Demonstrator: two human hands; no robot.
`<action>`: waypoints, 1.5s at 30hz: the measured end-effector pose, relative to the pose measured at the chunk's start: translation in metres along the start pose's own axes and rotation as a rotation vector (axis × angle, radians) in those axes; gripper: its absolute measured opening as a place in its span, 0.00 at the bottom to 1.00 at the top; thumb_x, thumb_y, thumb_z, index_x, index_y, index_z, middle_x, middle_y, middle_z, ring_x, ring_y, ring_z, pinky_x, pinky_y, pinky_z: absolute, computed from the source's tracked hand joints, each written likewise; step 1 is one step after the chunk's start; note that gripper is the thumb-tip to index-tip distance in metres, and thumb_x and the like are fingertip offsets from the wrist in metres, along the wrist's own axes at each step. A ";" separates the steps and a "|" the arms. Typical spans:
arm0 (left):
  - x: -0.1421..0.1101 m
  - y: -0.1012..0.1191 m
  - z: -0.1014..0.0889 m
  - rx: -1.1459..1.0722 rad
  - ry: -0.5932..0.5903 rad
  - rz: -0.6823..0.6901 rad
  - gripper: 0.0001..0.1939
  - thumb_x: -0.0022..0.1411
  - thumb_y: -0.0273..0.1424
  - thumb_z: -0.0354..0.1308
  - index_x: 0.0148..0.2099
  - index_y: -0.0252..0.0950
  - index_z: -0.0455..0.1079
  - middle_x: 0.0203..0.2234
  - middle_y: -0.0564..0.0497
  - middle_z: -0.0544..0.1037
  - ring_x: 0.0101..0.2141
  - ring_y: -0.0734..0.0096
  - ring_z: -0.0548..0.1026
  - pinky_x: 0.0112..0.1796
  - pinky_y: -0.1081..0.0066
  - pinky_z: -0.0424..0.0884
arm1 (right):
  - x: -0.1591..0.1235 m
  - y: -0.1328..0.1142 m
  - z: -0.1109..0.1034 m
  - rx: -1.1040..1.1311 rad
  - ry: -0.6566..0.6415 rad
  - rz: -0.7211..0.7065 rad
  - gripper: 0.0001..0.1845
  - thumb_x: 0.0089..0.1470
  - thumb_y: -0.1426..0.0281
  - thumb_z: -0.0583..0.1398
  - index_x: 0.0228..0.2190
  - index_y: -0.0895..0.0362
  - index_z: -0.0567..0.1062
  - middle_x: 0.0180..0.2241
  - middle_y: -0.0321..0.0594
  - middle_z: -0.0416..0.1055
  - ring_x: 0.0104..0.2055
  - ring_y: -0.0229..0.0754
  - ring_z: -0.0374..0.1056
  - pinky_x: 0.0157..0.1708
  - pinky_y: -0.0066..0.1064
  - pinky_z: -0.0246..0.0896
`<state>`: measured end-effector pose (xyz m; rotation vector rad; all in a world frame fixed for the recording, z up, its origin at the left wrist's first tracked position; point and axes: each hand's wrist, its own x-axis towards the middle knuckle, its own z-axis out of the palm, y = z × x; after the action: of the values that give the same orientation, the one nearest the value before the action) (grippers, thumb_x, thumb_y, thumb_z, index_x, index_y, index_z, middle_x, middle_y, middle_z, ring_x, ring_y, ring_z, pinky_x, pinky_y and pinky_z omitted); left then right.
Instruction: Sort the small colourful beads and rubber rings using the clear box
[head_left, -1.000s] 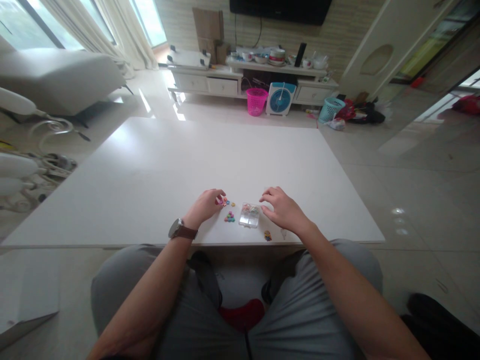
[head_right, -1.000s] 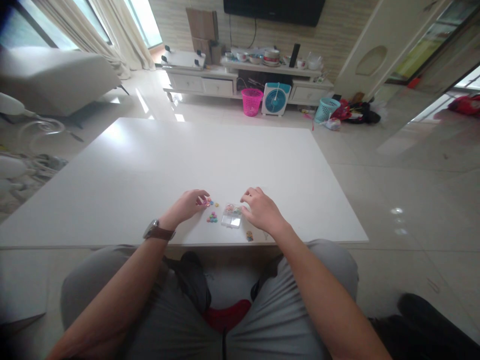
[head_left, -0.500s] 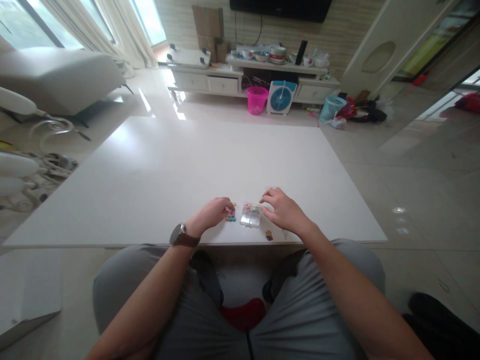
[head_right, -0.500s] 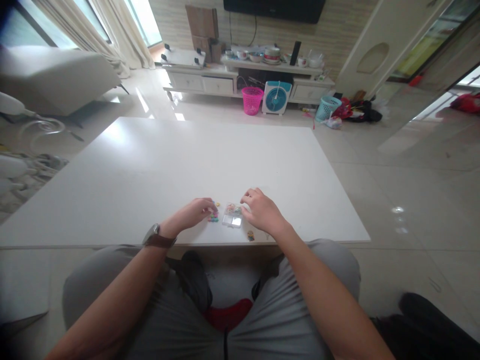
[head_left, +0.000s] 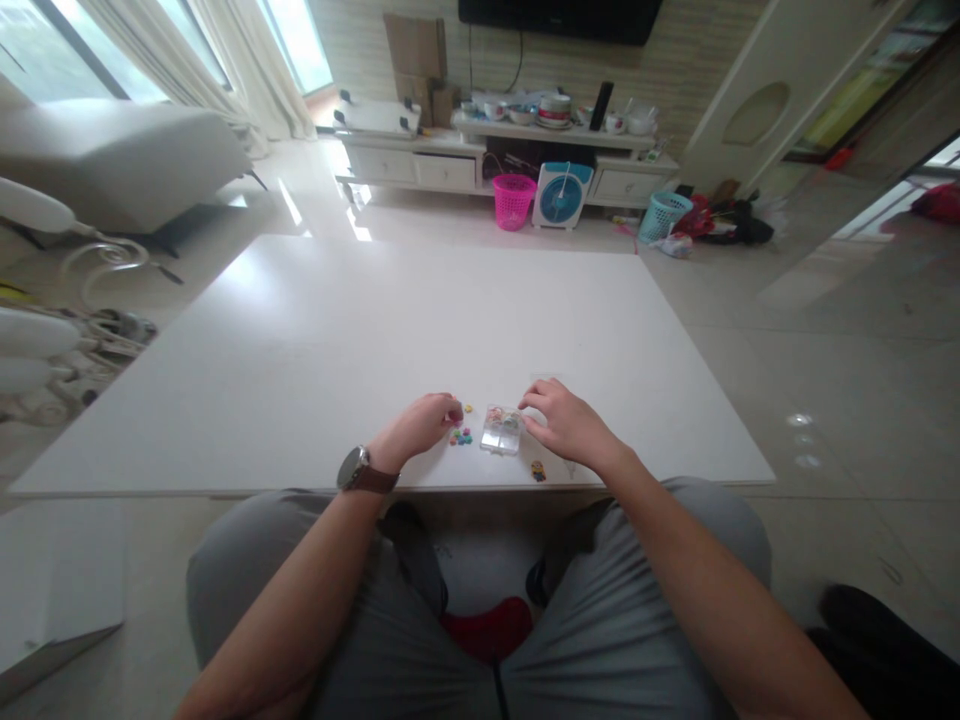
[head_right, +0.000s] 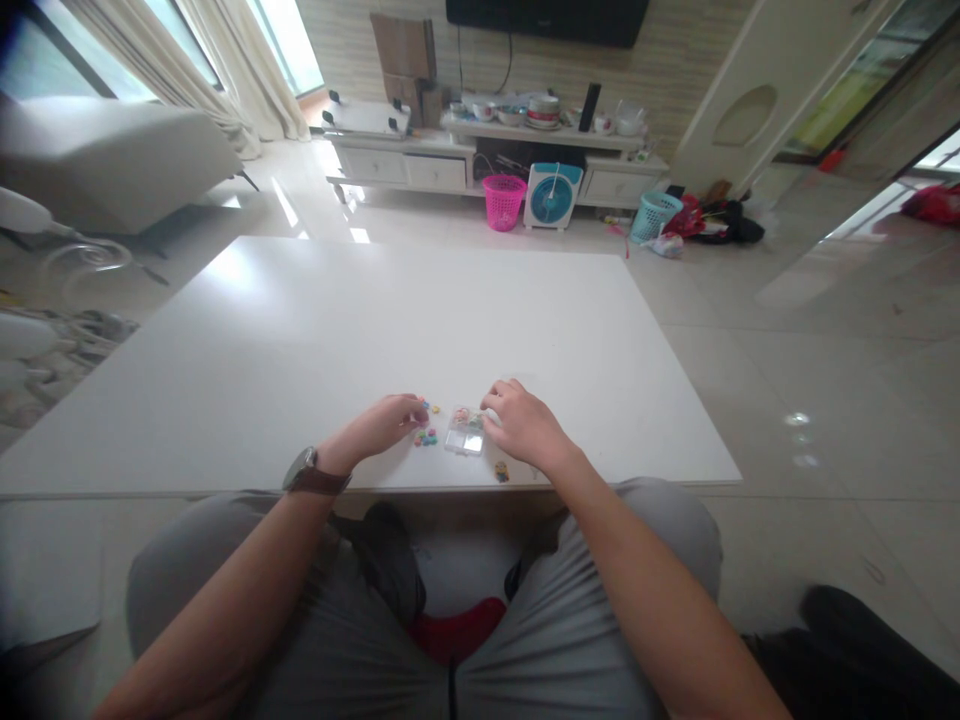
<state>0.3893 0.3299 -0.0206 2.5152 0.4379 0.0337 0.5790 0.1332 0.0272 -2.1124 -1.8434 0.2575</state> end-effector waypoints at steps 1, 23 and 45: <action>0.000 0.000 0.001 -0.006 -0.005 -0.004 0.12 0.56 0.23 0.55 0.35 0.38 0.79 0.34 0.46 0.81 0.34 0.65 0.77 0.41 0.68 0.74 | 0.000 -0.001 0.000 -0.003 -0.004 0.002 0.06 0.61 0.72 0.60 0.39 0.56 0.78 0.43 0.45 0.73 0.49 0.47 0.65 0.51 0.38 0.64; -0.002 0.035 0.010 -0.001 -0.007 0.168 0.12 0.66 0.30 0.54 0.47 0.39 0.78 0.35 0.49 0.79 0.33 0.68 0.75 0.41 0.69 0.69 | 0.000 -0.009 0.005 -0.038 -0.068 -0.023 0.08 0.62 0.73 0.59 0.40 0.57 0.79 0.43 0.46 0.73 0.49 0.47 0.66 0.50 0.36 0.65; 0.001 -0.019 -0.001 -0.029 0.160 -0.094 0.12 0.57 0.24 0.57 0.44 0.38 0.73 0.38 0.49 0.79 0.34 0.68 0.76 0.37 0.70 0.71 | 0.000 -0.026 0.023 -0.052 -0.179 -0.079 0.14 0.62 0.71 0.61 0.48 0.54 0.79 0.56 0.48 0.69 0.60 0.54 0.56 0.57 0.47 0.59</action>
<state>0.3846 0.3452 -0.0303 2.4701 0.6148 0.2044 0.5472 0.1388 0.0148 -2.1045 -2.0503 0.3952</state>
